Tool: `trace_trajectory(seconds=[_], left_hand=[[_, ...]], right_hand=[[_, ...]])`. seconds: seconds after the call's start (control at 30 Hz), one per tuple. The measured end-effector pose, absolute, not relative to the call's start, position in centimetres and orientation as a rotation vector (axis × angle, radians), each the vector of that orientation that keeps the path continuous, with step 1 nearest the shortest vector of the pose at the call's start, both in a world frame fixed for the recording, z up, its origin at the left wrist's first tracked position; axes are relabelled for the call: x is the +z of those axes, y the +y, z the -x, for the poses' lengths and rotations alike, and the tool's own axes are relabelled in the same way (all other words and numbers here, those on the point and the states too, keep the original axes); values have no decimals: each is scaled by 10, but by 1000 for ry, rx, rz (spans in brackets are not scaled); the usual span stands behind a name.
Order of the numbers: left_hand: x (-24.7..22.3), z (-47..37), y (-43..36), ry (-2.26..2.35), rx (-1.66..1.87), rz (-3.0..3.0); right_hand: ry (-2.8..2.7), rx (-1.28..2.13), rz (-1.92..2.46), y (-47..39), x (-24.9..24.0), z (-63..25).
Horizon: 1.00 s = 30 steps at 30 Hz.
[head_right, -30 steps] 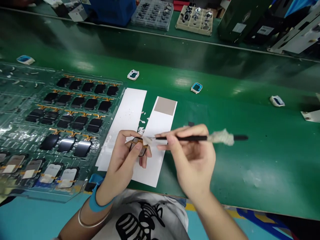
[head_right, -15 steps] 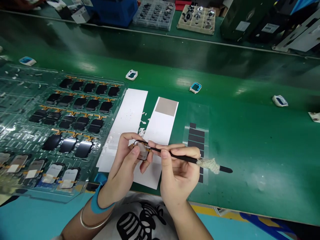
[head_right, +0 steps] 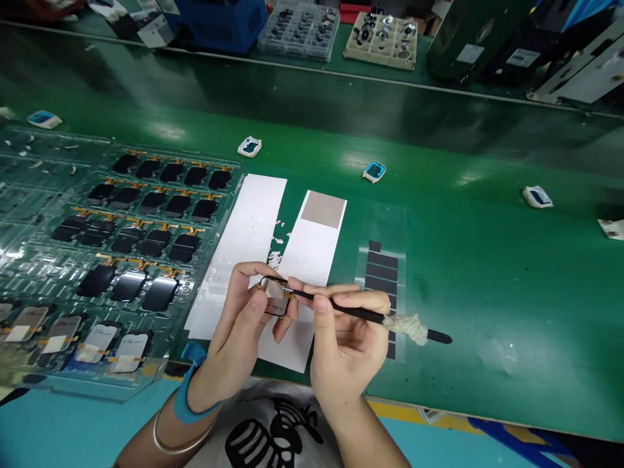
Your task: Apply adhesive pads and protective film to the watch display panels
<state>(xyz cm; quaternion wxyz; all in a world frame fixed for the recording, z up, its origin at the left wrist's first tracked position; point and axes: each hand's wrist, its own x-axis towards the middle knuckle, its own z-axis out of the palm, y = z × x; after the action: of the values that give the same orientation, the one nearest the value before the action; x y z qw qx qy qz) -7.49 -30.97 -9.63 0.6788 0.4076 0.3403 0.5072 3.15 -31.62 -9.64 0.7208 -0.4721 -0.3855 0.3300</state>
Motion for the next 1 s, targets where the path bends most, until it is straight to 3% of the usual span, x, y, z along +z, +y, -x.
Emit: trace_trajectory(seconds=[0.83,1.0], left_hand=[[-101,74,-310,991,1182,-1002],[-100,76,-311,1058,1061,-1091]], right_hand=[[-815,779,1041,-318,-92,-32],[-862,527,1180,-309,-76,-83]])
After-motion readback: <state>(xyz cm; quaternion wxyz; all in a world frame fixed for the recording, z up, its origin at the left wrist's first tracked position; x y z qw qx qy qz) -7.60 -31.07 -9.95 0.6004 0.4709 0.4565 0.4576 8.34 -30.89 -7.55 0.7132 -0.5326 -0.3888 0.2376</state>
